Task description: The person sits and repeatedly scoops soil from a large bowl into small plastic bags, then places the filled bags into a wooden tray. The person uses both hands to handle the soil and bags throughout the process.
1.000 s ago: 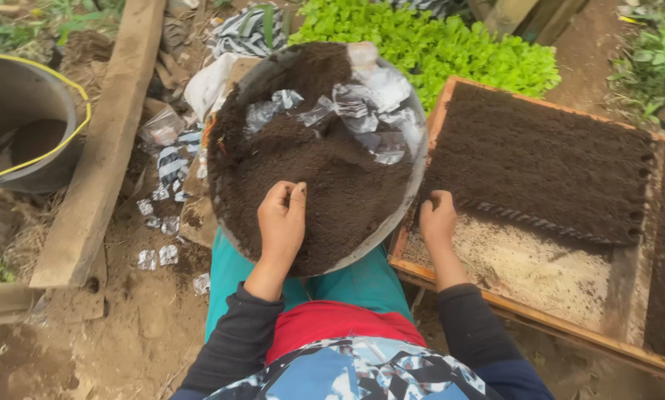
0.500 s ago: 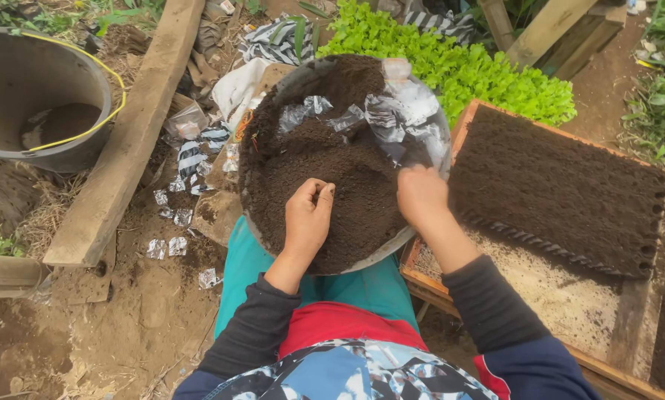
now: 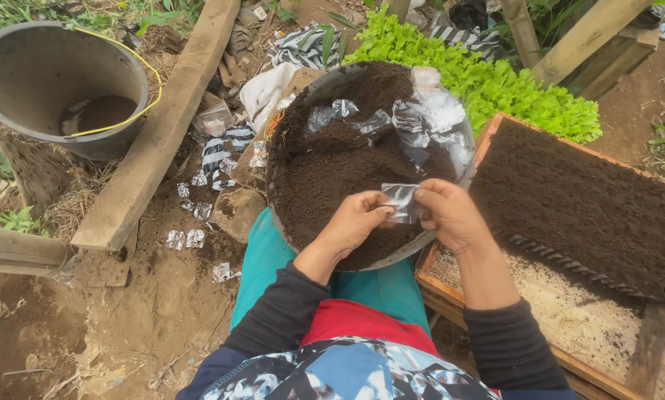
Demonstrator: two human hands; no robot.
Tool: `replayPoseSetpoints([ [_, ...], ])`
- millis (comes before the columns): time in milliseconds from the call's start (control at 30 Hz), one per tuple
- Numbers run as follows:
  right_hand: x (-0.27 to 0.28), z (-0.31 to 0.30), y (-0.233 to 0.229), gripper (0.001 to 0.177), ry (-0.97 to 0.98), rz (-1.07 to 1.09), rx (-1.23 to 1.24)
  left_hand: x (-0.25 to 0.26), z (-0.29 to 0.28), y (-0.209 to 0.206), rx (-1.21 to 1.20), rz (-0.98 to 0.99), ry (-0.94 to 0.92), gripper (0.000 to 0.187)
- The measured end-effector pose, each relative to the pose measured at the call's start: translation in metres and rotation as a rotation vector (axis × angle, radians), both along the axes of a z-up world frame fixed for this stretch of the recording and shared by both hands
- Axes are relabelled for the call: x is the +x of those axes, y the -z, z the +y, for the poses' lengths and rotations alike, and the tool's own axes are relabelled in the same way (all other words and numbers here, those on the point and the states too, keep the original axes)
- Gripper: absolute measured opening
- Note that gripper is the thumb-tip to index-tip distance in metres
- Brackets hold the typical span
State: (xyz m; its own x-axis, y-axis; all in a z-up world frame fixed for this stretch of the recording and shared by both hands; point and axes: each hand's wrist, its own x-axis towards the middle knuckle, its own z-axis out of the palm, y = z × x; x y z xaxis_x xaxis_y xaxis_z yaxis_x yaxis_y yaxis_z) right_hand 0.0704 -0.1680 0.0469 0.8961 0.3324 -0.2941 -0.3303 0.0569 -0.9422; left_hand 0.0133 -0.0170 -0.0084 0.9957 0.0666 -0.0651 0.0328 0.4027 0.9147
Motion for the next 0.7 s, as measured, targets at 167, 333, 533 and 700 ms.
replayPoseSetpoints([
  [167,-0.020,0.012,-0.010,0.022,0.029,-0.448,-0.339,0.008,0.005,0.013,0.097,0.011,-0.087,0.005],
  [333,-0.035,0.029,0.009,0.011,-0.045,-0.439,-0.163,0.003,0.004,0.000,0.033,0.080,-0.115,0.019],
  [533,-0.026,0.023,0.016,0.025,-0.097,-0.598,-0.402,0.005,0.012,0.013,-0.249,0.230,-0.071,0.018],
  [700,-0.017,0.032,-0.001,0.007,-0.251,-0.470,-0.568,0.000,0.027,0.000,0.492,-0.037,-0.165,0.017],
])
